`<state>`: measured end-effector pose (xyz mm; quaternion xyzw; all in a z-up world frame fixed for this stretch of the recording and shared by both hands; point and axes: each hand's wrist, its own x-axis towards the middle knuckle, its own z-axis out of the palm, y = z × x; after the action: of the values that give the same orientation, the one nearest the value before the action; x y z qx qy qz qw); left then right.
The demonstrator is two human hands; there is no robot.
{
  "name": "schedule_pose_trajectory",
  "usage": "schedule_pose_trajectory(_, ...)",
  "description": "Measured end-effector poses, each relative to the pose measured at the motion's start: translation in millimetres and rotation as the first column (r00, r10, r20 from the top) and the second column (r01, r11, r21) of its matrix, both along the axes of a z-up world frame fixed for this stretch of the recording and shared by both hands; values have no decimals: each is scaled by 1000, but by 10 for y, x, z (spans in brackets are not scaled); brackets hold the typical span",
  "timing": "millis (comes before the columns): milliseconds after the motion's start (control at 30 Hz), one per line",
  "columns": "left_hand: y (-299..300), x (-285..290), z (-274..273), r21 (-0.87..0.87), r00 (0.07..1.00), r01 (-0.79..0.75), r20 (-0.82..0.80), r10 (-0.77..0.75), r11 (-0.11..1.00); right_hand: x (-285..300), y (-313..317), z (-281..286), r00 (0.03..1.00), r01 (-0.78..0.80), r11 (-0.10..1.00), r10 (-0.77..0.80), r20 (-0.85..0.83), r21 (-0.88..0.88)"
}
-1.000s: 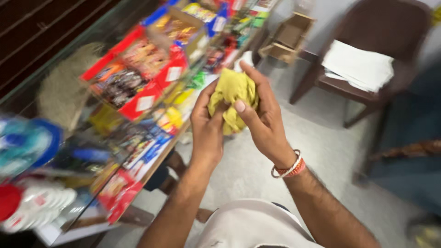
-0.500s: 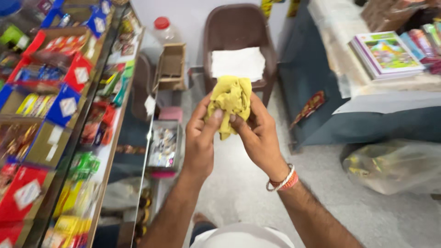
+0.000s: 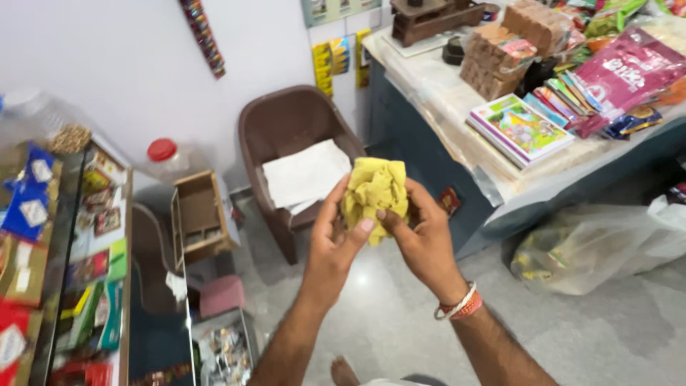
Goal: The person wipes a plastic jar with a yellow cloth, then wipes the lid and base of a mechanical scale, and finally wipes the inside and outside of a metal bowl. The person handles the jar, scale, and bowl one at a time.
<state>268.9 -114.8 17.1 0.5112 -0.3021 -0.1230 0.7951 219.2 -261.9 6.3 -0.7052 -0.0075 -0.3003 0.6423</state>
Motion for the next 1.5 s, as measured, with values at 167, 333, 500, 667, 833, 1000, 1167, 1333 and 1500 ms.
schedule_pose_trajectory(167, -241, 681, -24, -39, 995, 98, 25, -97, 994, 518, -195, 49, 995, 97, 995, -96, 13, -25)
schedule_pose_trajectory(333, -641, 1251, -101, -42, 977, 209, 52, -207, 977, 1002, -451, -37, 975, 224, 973, -224, 14, -53)
schedule_pose_trajectory(500, -1133, 1898, -199, 43, 953, 281, 104, -284, 959, 1535, -876, -201, 949, 315, 947, -313, 39, -60)
schedule_pose_trajectory(667, -1749, 2574, -256, 20, 918, 391, 69, -392, 920, 2146, -1501, -265, 967, 250, 967, -251, 34, 44)
schedule_pose_trajectory(833, -2403, 3196, -154, 92, 919, 386, 44, -391, 918, 2696, -2150, -186, 959, 280, 960, -280, 46, 8)
schedule_pose_trajectory(1000, -3061, 3646, -167, 106, 905, 425, -22, -425, 899, 3097, -2711, -190, 943, 334, 942, -334, 6, -30)
schedule_pose_trajectory(1167, -3663, 4014, -281, 158, 895, 442, -23, -445, 883, 3349, -3160, -223, 879, 458, 876, -472, -74, -150)
schedule_pose_trajectory(1333, -4223, 4395, -500, 146, 873, 487, -37, -487, 861, 3651, -3613, -345, 830, 525, 827, -550, -96, -201)
schedule_pose_trajectory(1500, -4696, 4837, -629, 111, 838, 545, -91, -538, 831, 4045, -4042, -426, 770, 575, 784, -615, -168, -235)
